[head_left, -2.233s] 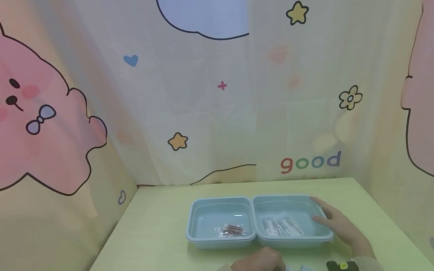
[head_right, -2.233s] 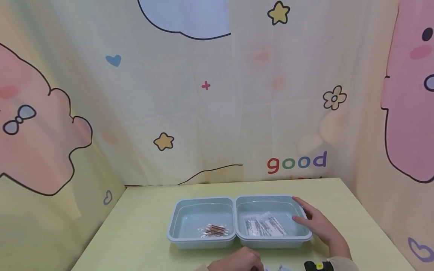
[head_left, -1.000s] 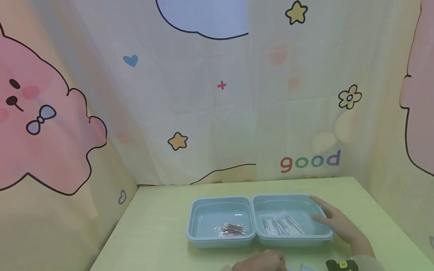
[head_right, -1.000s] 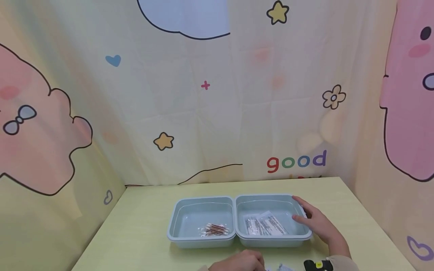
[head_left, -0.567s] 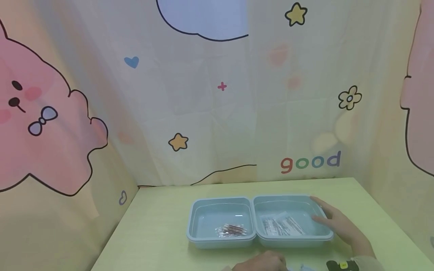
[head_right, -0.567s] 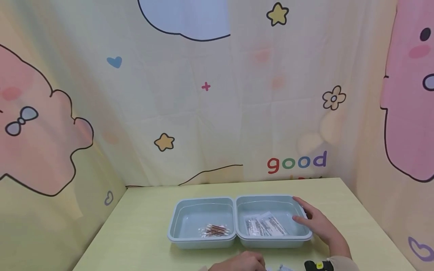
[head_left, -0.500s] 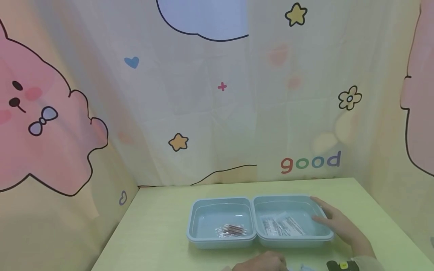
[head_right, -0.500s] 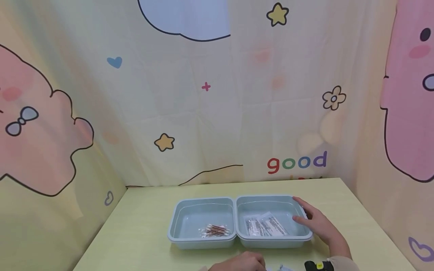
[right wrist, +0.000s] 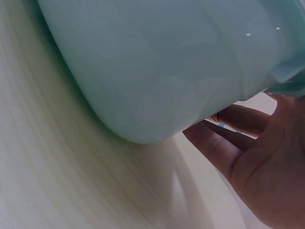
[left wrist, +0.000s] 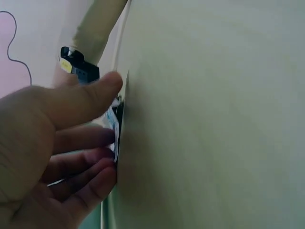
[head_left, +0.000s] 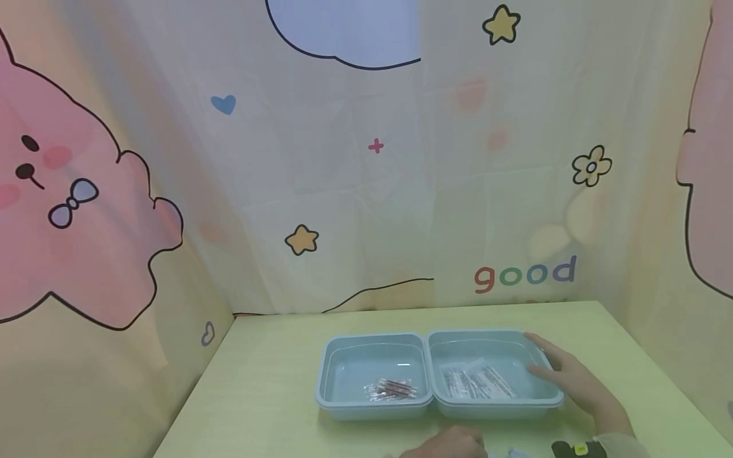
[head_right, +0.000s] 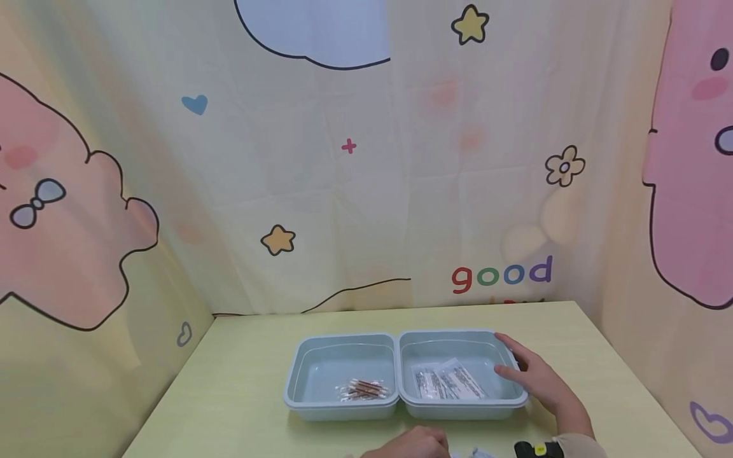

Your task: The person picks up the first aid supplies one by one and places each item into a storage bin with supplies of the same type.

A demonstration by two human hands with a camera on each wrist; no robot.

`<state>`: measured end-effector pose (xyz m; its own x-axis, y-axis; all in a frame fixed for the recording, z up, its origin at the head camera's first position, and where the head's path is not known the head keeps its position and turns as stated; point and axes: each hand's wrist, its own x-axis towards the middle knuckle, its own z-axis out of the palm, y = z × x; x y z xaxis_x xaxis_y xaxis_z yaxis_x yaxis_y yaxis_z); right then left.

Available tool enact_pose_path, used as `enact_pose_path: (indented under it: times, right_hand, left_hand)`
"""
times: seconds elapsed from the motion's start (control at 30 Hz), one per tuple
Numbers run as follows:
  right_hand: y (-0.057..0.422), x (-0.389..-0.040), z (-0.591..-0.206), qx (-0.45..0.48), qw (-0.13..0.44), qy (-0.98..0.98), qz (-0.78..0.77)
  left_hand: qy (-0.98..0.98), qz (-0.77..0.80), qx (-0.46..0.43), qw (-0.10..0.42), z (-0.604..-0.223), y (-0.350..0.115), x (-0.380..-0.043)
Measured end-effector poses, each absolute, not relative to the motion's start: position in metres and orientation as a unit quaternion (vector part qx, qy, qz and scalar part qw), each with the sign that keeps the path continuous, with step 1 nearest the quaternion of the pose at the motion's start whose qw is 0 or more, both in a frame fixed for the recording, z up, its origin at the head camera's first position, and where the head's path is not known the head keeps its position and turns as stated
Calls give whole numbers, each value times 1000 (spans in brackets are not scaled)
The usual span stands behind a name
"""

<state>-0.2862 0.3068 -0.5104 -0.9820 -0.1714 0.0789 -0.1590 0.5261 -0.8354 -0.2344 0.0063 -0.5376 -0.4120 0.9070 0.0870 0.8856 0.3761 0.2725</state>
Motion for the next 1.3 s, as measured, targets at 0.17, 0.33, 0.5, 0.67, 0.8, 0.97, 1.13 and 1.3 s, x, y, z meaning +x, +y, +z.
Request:
enact_pose_path:
  times: [0.17, 0.33, 0.5, 0.67, 0.8, 0.97, 1.13, 1.3]
  right_hand:
    - [307, -286, -511, -101, 3, 872, -479]
    - [307, -286, -510, -103, 1, 870, -481]
    - [307, -286, -510, -99, 4, 868, -486]
    - [307, -287, -510, -95, 8, 869, -485]
    - [307, -287, -510, -92, 11, 871, -483]
    - [307, -287, -510, -101, 2, 869, -485]
    - [307, -286, -511, -109, -2, 862, -496]
    - [307, -286, -512, -110, 0, 861, -496]
  left_hand:
    - [832, 145, 534, 33, -538, 9, -234]
    - [836, 140, 530, 30, -535, 9, -233]
    - [843, 136, 520, 26, -532, 8, -231]
    - [846, 132, 516, 15, -532, 8, -230]
    - [848, 124, 515, 6, -533, 8, -231]
    - [853, 125, 507, -1, -535, 9, -230]
    - [859, 119, 497, -4, -536, 12, -231]
    - [864, 110, 492, -3, -534, 13, -230]
